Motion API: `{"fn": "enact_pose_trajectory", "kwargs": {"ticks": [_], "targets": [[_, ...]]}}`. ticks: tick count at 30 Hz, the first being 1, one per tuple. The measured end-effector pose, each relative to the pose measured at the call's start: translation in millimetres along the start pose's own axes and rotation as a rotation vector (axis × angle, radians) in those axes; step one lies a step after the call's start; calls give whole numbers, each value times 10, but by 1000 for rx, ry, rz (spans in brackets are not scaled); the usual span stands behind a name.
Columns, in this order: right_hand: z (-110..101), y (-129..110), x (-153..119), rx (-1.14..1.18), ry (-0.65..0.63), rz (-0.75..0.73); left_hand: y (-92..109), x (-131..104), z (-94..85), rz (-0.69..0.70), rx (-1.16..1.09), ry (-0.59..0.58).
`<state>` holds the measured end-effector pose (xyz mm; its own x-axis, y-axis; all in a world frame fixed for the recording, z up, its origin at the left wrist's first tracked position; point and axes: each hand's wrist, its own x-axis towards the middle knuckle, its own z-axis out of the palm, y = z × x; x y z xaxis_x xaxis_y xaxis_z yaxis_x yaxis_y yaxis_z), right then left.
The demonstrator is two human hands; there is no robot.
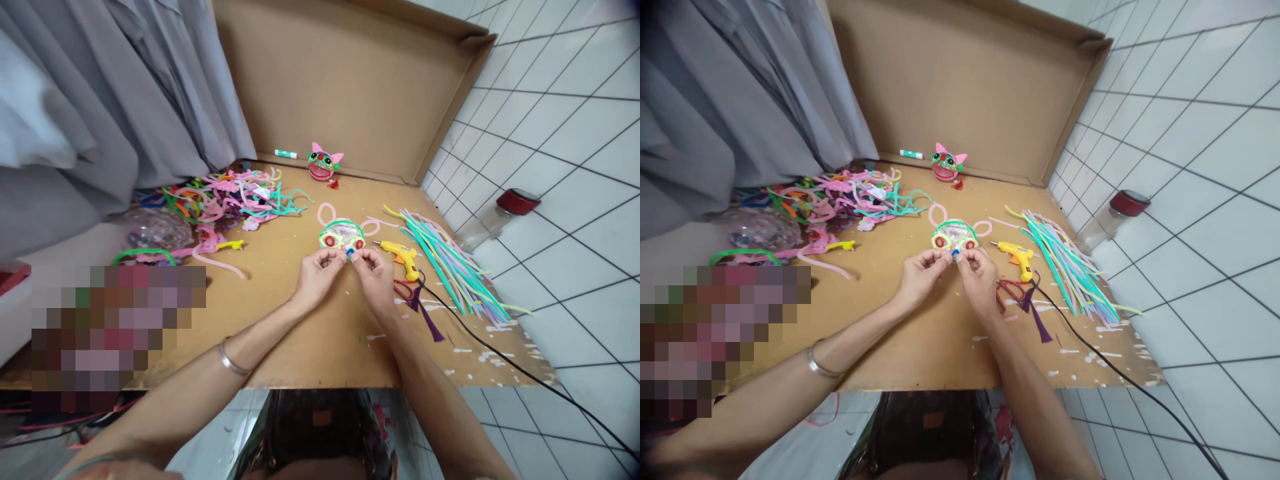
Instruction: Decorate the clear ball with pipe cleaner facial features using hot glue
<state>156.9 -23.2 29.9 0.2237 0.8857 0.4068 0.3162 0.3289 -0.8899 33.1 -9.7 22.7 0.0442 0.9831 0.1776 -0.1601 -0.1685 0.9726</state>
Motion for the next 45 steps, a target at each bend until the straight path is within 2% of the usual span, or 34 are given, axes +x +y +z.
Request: {"fn": "enact_pose_trajectory", "kwargs": {"ticks": [5,8,13,17,23,26,28,29,32,34,37,39,41,45], "targets": [[4,-7,1,21,5,0,10,8,-8,2,9,-6],[-9,-22,-3,-24,21,-54,52,0,-23,24,32,11],[-37,-23,-44,-301,88,-340,111,-34,-42,15,38,-21],[-53,-17,-70,-571,77,-594,105,-48,-42,-8,0,-68],[-76,-55,-71,-721,72,-782,67,-40,-34,-20,-39,-60],[-88,-44,-71,-726,43,-822,62,-24,-34,-23,-49,-50],[-136,9,-42,-710,66,-785,63,-10,-37,-28,-56,-33],[-181,53,-13,-704,119,-741,65,-2,-38,-29,-61,-24],[-407,232,118,-754,408,-451,69,15,-39,-15,-71,-11],[-590,349,206,-888,436,-241,77,18,-34,2,-74,-7],[-788,441,279,-1172,276,91,97,13,-24,12,-64,5],[-823,443,295,-1288,155,257,108,11,-22,19,-48,16],[-794,423,314,-1342,93,329,114,11,-28,32,-29,25],[-702,417,392,-1368,91,369,120,8,-43,45,11,21]]}}
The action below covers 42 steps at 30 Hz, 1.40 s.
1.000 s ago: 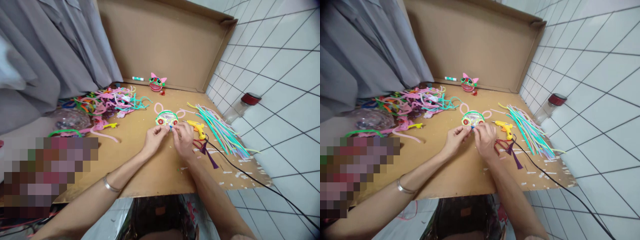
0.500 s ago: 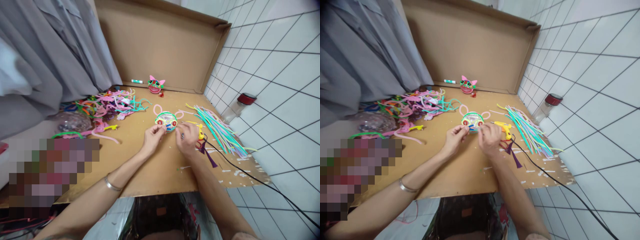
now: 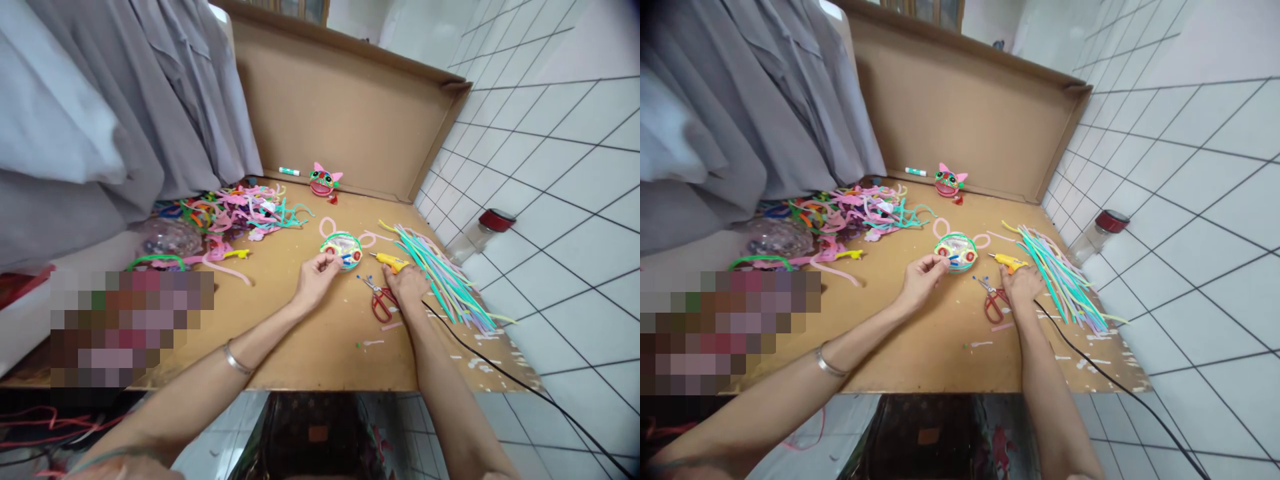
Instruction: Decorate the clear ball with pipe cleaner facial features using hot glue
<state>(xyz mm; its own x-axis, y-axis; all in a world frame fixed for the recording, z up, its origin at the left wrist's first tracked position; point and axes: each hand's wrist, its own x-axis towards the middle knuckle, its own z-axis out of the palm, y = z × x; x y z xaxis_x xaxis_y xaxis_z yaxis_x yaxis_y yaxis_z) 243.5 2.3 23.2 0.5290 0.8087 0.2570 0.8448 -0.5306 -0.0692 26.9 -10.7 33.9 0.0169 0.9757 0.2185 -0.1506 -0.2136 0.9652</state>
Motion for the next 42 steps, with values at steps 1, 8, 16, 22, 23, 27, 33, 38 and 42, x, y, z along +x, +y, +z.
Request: {"fn": "enact_pose_trajectory", "kwargs": {"ticks": [1,8,16,22,23,27,33,38,42], "targets": [[11,-12,18,15,-5,15,4,-5,-1,-2,8,-3],[69,72,84,132,16,80,12,-65,35,-22,25,-34],[-57,260,54,621,367,127,-22,-21,37,-143,-177,7],[-148,102,-209,766,479,-151,-8,-23,51,-202,-292,8],[-156,60,-261,750,513,-207,-7,-22,51,-208,-303,10],[-164,-38,-388,695,616,-369,5,-17,50,-222,-333,19],[-143,-16,-378,685,634,-365,24,-37,62,-257,-337,0],[-152,-23,-391,676,616,-387,0,-47,76,-198,-265,5],[-180,-20,-406,664,567,-370,-40,-41,68,-146,-156,20]]}}
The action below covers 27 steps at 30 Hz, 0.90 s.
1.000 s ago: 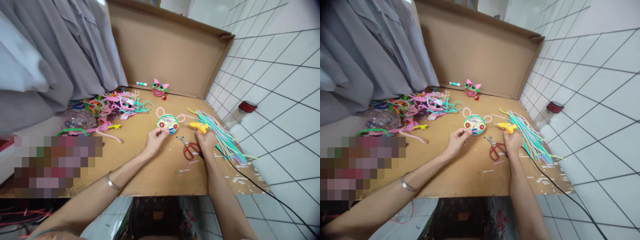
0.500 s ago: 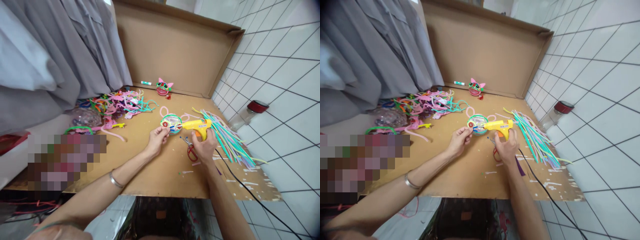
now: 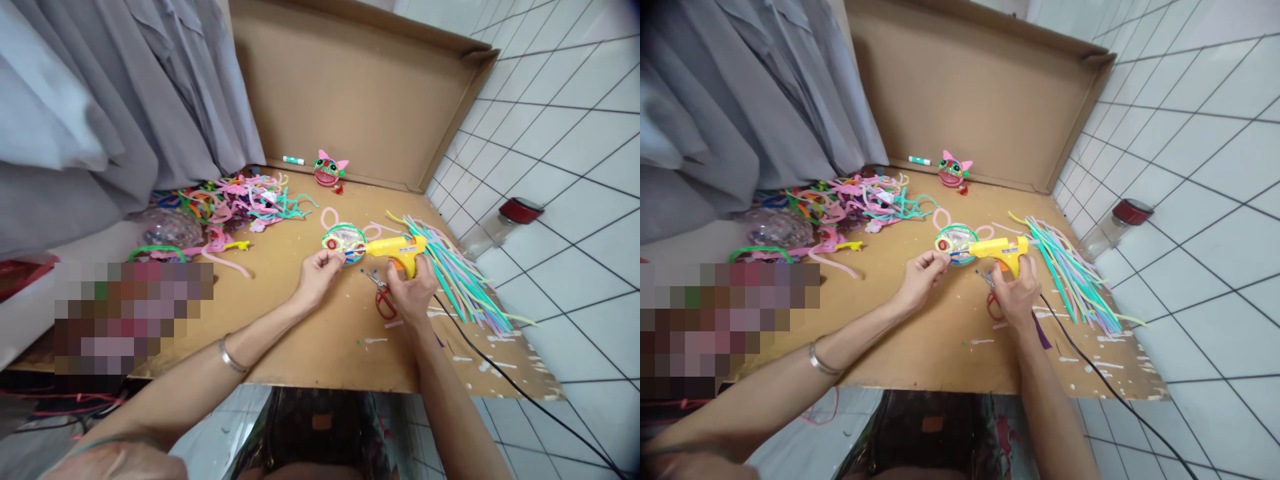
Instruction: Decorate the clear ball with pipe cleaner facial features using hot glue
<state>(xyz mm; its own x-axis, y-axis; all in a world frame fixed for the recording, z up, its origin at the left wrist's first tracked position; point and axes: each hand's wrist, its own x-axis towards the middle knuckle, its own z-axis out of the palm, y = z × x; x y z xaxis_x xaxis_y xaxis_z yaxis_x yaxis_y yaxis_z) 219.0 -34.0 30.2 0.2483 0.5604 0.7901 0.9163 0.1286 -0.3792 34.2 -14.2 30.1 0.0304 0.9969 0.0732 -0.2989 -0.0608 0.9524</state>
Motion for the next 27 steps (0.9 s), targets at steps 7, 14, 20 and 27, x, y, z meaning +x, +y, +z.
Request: {"fn": "enact_pose_trajectory", "kwargs": {"ticks": [7,14,20,27], "targets": [[-18,-13,4,14,-42,-23,-13,9,-10,57,56,6],[-10,-13,1,4,-44,-38,17,-9,-3,84,82,4],[-15,-11,-5,19,-32,-73,-3,-5,-9,82,97,13],[-15,-11,-4,-7,-41,-40,-20,-3,-19,91,113,16]]}}
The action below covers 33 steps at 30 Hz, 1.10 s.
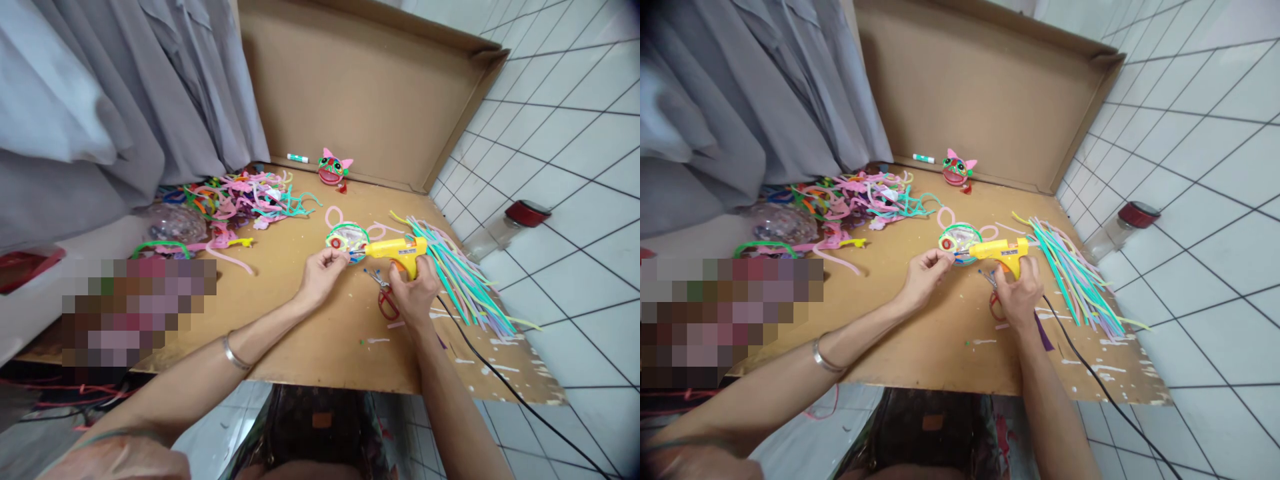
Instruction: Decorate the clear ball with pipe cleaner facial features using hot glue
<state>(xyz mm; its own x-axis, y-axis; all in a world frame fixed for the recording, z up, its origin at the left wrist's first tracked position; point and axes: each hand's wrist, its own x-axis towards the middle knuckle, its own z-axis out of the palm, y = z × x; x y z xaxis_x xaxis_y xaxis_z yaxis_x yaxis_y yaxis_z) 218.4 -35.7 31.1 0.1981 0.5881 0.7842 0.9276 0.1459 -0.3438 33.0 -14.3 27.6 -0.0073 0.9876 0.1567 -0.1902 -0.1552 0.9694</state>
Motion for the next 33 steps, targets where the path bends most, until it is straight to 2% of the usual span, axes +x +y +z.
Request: {"fn": "enact_pose_trajectory", "kwargs": {"ticks": [12,17,24,33], "targets": [[-13,20,11,29,37,8,23,5,10,4,-20,18],[3,-2,-6,19,23,-35,13,2,2,-1,-1,6],[-9,41,7,-21,22,-9,0,10,2,8,-1,11],[7,-15,-9,-22,14,-21,5,1,-4,12,8,0]]}}
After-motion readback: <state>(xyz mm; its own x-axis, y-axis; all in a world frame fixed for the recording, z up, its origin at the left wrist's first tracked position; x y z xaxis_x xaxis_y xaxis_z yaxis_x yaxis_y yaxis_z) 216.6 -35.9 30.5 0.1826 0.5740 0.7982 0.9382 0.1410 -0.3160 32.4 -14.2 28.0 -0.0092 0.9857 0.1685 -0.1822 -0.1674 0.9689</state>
